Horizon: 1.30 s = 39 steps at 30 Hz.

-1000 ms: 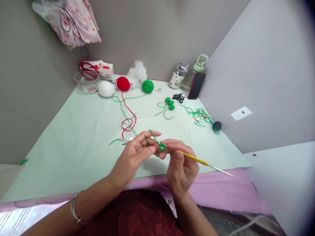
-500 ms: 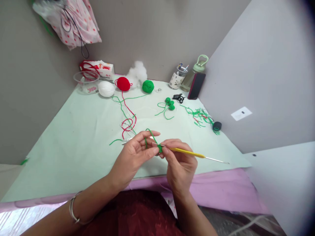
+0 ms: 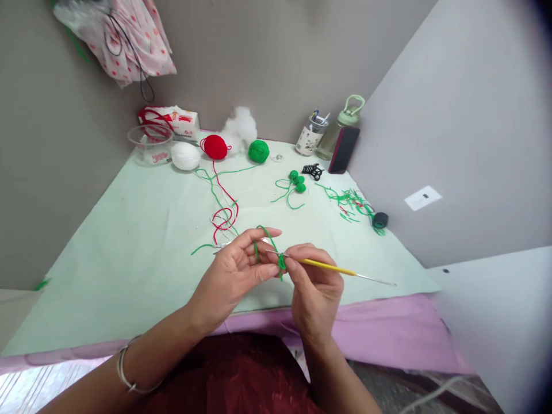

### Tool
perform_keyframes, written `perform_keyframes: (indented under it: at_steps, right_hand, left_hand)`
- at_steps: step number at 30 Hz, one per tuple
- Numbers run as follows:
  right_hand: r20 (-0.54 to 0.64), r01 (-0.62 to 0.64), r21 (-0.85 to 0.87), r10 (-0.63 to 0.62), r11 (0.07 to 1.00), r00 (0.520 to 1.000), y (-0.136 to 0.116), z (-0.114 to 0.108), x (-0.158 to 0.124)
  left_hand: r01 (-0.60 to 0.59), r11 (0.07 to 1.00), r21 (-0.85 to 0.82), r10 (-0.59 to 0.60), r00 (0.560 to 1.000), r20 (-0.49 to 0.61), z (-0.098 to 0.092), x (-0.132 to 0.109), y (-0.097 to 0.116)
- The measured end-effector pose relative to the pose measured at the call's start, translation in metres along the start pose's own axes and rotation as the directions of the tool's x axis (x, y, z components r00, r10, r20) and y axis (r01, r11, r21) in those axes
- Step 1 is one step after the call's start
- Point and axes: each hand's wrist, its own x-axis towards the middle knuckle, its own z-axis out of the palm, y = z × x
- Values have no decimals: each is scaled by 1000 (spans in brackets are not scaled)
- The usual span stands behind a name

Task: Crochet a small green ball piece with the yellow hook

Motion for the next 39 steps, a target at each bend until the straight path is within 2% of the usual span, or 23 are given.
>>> perform_keyframes:
  at_steps: [5, 9, 15, 17, 20, 23, 28, 33, 36, 39]
  right_hand:
    - [4, 72, -128, -72, 989, 997, 2, 3, -2]
    - [14, 171, -285, -175, 943, 985, 3, 4, -4]
    - [35, 279, -396, -289, 875, 957, 6, 2, -10]
    - [27, 253, -361, -261, 898, 965, 6, 3, -9]
    - [20, 139, -239, -138, 961, 990, 4, 4, -6]
    - [53, 55, -178, -46, 983, 998, -1, 2, -1]
    - [138, 61, -188, -35, 980, 990, -3, -6, 4]
    - [122, 118, -240, -91, 964, 988, -3, -9, 6]
    - [112, 68, -143, -52, 987, 992, -2, -8, 7]
    - [88, -41, -31, 44, 999, 995, -1, -9, 9]
  left_hand:
    - [-37, 999, 21, 38, 996, -78, 1, 0, -3]
    - [-40, 996, 77, 46, 996, -71, 0, -2, -5]
    - [-74, 997, -1, 74, 993, -91, 4, -3, -6]
    - [-48, 999, -21, 46, 992, -115, 6, -2, -6]
    - [5, 999, -47, -11, 992, -128, 6, -2, -4]
    - [17, 999, -51, -24, 990, -140, 6, -2, -1]
    - [3, 999, -49, -9, 991, -130, 5, -3, 2]
    - [39, 999, -20, -40, 996, -74, 2, -1, -1]
    - [62, 998, -16, -62, 997, -45, 1, -1, -1]
    - [72, 997, -8, -72, 997, -40, 1, -2, 0]
